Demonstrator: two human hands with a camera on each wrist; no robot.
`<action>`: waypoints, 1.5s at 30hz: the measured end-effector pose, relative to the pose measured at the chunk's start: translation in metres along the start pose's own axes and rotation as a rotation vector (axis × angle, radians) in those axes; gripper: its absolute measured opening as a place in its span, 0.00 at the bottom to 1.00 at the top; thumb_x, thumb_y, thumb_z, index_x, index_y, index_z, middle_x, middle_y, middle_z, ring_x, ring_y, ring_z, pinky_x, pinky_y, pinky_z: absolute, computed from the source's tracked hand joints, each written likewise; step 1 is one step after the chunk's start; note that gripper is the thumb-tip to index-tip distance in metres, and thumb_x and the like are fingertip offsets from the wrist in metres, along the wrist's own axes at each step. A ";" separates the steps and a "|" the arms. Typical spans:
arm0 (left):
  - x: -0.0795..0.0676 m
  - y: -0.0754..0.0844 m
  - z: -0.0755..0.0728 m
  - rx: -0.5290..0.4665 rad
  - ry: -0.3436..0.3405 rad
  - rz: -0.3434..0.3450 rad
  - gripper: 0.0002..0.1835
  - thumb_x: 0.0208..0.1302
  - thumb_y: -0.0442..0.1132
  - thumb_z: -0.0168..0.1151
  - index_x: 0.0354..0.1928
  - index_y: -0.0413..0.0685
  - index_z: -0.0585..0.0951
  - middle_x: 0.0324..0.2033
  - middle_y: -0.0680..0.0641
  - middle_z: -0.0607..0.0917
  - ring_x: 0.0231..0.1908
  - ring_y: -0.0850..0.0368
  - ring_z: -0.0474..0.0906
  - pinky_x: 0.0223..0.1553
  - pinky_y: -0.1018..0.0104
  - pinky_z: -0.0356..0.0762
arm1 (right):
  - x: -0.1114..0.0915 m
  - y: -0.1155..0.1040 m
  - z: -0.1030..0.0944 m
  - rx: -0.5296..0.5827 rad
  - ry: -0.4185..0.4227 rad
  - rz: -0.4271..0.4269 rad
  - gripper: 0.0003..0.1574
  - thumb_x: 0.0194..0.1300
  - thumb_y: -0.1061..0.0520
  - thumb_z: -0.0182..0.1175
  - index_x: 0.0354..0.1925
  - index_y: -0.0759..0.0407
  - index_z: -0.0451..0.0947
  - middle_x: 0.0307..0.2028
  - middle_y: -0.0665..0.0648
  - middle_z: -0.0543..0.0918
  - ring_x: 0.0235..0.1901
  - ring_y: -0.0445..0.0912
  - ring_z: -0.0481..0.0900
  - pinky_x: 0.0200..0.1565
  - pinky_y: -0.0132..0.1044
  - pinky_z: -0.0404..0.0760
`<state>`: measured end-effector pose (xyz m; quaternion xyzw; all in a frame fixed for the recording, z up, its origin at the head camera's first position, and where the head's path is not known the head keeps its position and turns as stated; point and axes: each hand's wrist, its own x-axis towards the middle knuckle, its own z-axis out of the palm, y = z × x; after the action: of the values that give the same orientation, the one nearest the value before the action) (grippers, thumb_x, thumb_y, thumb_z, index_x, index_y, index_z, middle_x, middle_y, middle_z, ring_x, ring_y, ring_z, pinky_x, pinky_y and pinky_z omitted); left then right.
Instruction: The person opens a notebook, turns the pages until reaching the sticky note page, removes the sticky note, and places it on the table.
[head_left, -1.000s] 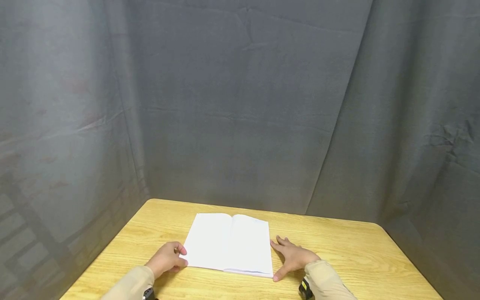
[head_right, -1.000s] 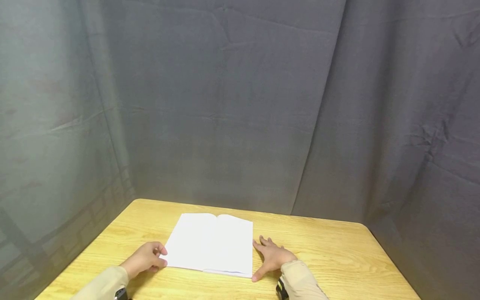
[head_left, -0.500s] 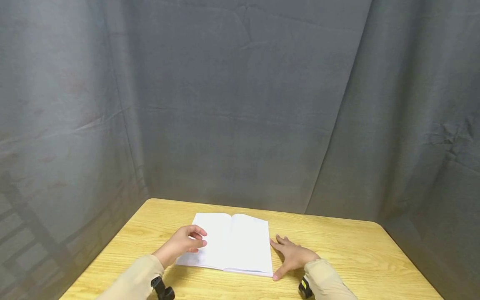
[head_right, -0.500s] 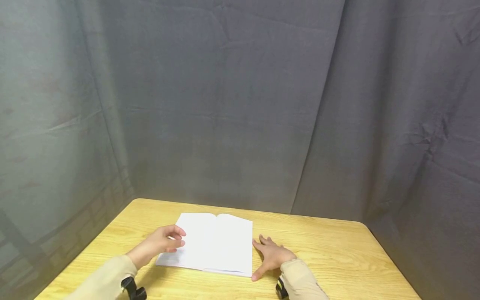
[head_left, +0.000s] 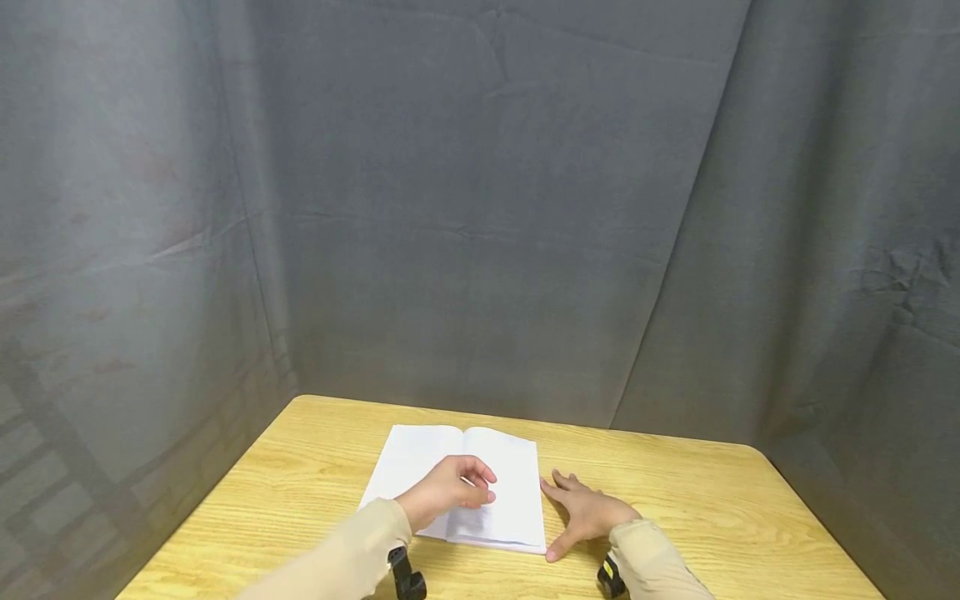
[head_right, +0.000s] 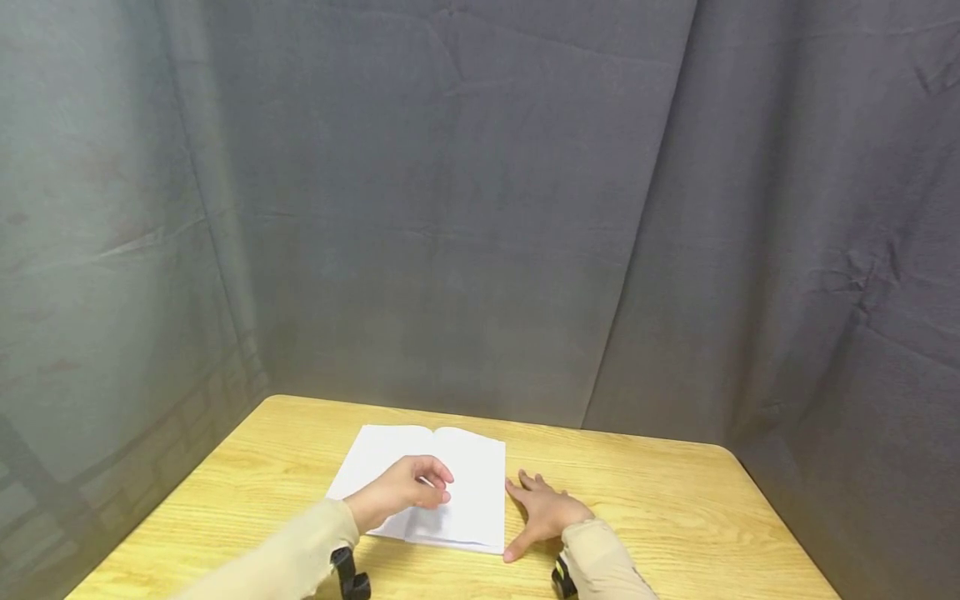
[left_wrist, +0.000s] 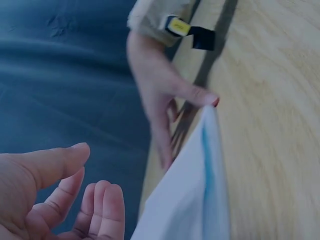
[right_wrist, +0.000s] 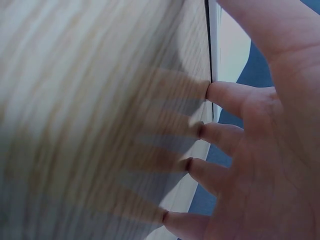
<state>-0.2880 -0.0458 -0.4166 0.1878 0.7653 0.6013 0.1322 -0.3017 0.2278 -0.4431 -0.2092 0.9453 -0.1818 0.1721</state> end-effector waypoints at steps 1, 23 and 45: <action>0.002 -0.001 0.005 0.003 -0.006 0.004 0.14 0.51 0.28 0.65 0.41 0.29 0.78 0.27 0.50 0.77 0.29 0.61 0.76 0.34 0.68 0.79 | 0.000 0.000 0.000 -0.005 0.004 0.006 0.74 0.38 0.29 0.74 0.73 0.59 0.54 0.73 0.70 0.49 0.71 0.71 0.46 0.59 0.77 0.49; 0.021 -0.027 0.055 0.193 -0.069 -0.056 0.05 0.50 0.27 0.70 0.30 0.40 0.86 0.24 0.50 0.84 0.26 0.62 0.75 0.29 0.71 0.73 | -0.001 -0.001 0.000 -0.013 0.010 0.002 0.74 0.38 0.30 0.75 0.73 0.60 0.54 0.73 0.71 0.50 0.70 0.73 0.46 0.58 0.79 0.49; 0.021 -0.023 0.060 0.422 -0.081 -0.022 0.10 0.42 0.26 0.76 0.26 0.44 0.85 0.21 0.55 0.78 0.24 0.67 0.69 0.29 0.74 0.69 | -0.001 -0.002 -0.001 -0.015 0.010 0.000 0.74 0.37 0.30 0.74 0.73 0.60 0.54 0.73 0.72 0.50 0.70 0.74 0.46 0.58 0.79 0.48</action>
<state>-0.2841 0.0115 -0.4533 0.2269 0.8703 0.4181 0.1275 -0.2999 0.2265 -0.4413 -0.2093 0.9475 -0.1760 0.1656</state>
